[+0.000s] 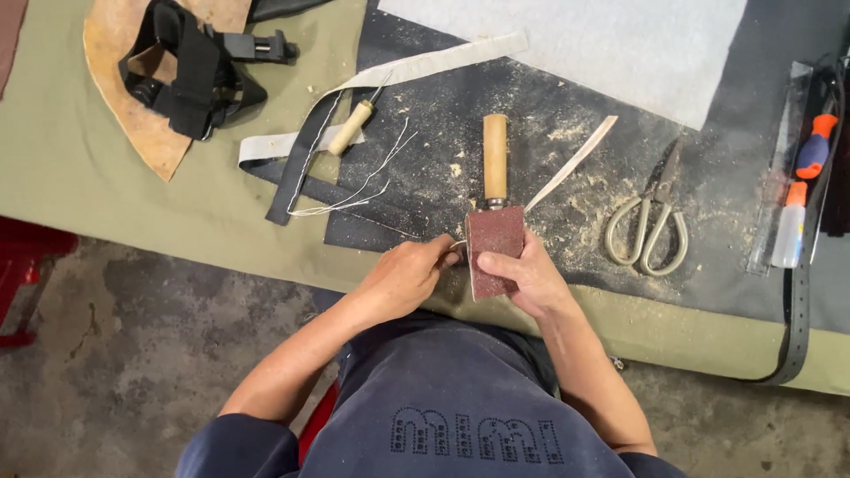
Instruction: Sanding a thin wooden handle or strip using a piece of sandpaper on a workbench.
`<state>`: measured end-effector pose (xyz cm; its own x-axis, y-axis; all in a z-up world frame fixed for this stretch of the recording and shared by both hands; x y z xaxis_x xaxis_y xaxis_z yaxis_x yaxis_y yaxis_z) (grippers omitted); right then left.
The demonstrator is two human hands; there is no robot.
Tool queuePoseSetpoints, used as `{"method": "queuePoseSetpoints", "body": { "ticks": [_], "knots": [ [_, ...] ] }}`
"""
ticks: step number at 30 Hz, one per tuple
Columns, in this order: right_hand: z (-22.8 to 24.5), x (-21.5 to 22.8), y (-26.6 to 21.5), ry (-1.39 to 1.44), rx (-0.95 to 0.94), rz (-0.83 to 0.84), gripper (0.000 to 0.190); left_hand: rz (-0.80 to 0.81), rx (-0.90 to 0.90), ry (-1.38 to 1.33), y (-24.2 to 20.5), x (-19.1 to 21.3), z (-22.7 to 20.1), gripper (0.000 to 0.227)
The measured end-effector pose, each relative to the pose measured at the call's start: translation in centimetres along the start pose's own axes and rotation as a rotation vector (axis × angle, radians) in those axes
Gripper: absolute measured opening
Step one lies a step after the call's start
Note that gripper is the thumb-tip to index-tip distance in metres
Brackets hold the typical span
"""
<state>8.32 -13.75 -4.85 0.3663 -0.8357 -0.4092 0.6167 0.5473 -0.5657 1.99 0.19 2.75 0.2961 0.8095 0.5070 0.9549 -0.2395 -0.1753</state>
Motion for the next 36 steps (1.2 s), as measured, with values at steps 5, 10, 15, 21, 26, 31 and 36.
{"method": "queuePoseSetpoints", "body": {
  "ticks": [5, 10, 15, 21, 26, 31, 36],
  "knots": [
    [1.1, -2.3, -1.1, -0.004, -0.034, 0.040, 0.065, 0.059, 0.003, -0.132, 0.4, -0.3, 0.2, 0.032],
    [1.3, -0.8, 0.4, 0.065, -0.110, -0.118, 0.033, 0.084, -0.075, -0.144, 1.3, -1.0, 1.3, 0.029],
    [10.4, 1.4, -1.0, 0.023, -0.009, -0.349, 0.021, 0.073, -0.031, -0.163, 0.1, 1.1, 0.1, 0.031],
    [16.7, 13.9, 2.8, 0.210, 0.241, -0.552, 0.016, -0.005, 0.116, -0.288, -2.5, 2.6, 1.7, 0.030],
    [15.1, 7.1, -1.1, -0.108, -0.057, -0.759, 0.052, -0.107, 0.160, -0.389, -1.5, 2.2, 4.1, 0.029],
    [7.5, -0.4, 0.0, -0.231, -0.074, -0.157, 0.051, -0.217, 0.008, -0.487, 3.0, 1.4, 5.2, 0.030],
    [5.4, -0.9, 2.3, -0.068, -0.105, 0.021, 0.044, -0.070, 0.038, -0.399, 4.7, 0.7, 1.6, 0.038]
  ]
}}
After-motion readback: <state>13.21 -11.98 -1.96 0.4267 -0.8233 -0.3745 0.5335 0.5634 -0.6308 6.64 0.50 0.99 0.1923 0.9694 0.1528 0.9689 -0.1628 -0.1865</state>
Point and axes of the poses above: each hand's wrist, its own y-axis towards the middle knuckle, its own x-axis out of the back of the hand, z = x × y, the point moved 9 cm from there along y, towards the middle knuckle, and after that the axes turned 11 degrees about -x, right-handed, at the moved point
